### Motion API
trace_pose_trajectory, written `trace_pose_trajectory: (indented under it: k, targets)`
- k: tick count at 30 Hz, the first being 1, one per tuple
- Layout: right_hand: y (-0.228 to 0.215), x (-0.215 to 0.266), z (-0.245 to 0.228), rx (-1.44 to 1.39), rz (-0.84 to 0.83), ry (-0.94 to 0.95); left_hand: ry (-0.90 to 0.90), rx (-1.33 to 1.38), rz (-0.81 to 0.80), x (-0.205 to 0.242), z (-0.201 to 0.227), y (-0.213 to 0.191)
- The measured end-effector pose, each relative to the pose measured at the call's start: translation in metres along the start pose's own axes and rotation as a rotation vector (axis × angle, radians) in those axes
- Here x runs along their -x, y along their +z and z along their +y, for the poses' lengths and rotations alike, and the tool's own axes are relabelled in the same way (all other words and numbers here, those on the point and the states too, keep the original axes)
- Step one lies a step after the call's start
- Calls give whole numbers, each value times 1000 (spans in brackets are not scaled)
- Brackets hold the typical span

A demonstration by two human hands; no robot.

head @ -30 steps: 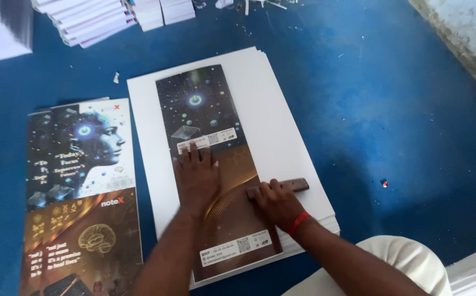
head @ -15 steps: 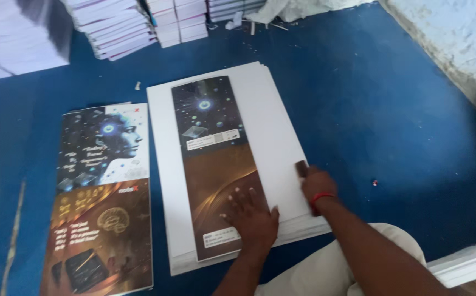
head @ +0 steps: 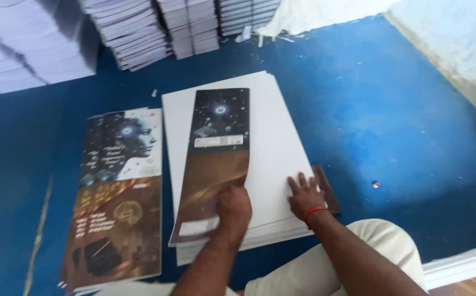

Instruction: The person places a printed cover sheet onto a stack of white paper, folds it over the edges, and uses a wooden block to press and crease the fold. This process is repeated for multiple units, with finished items stacked to the left.

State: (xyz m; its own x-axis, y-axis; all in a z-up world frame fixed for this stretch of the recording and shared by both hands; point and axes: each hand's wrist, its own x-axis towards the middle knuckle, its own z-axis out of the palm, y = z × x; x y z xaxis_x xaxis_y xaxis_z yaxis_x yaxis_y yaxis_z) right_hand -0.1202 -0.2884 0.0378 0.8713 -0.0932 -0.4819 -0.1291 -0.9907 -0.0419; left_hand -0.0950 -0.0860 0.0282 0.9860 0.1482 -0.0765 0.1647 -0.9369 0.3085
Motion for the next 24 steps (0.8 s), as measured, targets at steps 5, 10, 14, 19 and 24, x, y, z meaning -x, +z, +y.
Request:
trace_pose_trajectory:
  k: [5, 10, 14, 19, 24]
  targets:
    - [-1, 7, 7, -72, 131, 31, -94, 103, 167, -68, -98, -49]
    - [11, 5, 13, -259, 211, 138, -178, 175, 149, -96, -245, -134]
    - [11, 3, 13, -287, 225, 170, -263, 172, 142, -75, -326, -168]
    - [10, 0, 12, -240, 208, 212, -547, 108, 156, -40, -411, -150]
    - [11, -6, 13, -226, 264, 238, -792, 15, 104, -19, -464, -123]
